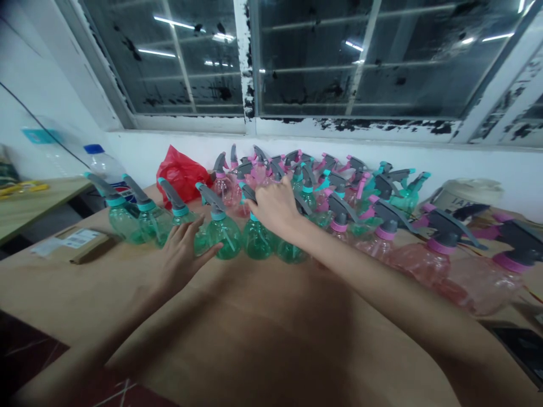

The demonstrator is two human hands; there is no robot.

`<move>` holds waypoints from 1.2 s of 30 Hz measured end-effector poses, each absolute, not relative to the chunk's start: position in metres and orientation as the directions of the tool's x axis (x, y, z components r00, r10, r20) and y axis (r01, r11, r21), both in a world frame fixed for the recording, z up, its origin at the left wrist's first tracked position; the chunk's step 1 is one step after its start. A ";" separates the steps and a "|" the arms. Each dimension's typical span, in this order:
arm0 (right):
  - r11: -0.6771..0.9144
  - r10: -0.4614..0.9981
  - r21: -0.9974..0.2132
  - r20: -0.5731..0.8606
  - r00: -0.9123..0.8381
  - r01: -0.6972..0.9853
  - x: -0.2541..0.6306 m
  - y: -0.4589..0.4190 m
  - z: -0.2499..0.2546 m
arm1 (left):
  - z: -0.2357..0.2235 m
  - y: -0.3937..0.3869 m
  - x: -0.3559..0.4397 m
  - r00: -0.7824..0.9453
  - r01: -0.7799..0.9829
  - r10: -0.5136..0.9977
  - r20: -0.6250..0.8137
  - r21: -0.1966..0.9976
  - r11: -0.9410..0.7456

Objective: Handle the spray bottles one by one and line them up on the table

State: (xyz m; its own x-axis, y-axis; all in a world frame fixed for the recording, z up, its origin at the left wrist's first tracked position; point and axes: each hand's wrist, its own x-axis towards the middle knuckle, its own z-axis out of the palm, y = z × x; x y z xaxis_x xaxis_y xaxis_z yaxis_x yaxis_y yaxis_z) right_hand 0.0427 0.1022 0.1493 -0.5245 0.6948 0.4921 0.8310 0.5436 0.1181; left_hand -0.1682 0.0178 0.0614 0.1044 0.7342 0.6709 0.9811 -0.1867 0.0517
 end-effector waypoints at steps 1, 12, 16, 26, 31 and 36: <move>0.549 0.694 0.119 0.488 -0.530 0.828 0.043 0.101 0.150 | 0.060 0.010 -0.168 0.094 0.979 0.723 0.685 0.069 -0.193; 0.606 0.674 0.109 0.456 -0.581 0.788 0.056 0.067 0.156 | 0.047 -0.052 -0.136 0.146 0.891 0.854 0.499 0.310 -0.333; 0.628 0.667 0.103 0.439 -0.602 0.771 0.072 0.039 0.158 | 0.049 -0.052 -0.109 0.175 0.872 0.888 0.424 0.352 -0.340; 0.652 0.727 -0.115 0.376 -0.575 0.749 0.144 -0.021 0.152 | 0.047 -0.063 -0.042 0.265 0.751 0.929 0.260 0.548 -0.368; 0.598 0.788 -0.503 0.226 -0.573 0.624 0.197 -0.020 0.120 | 0.045 -0.064 -0.018 0.370 0.687 0.890 0.267 0.566 -0.456; 0.560 0.780 -0.723 0.295 -0.552 0.405 0.217 -0.013 0.086 | 0.039 -0.053 0.005 0.475 0.633 0.834 0.281 0.548 -0.546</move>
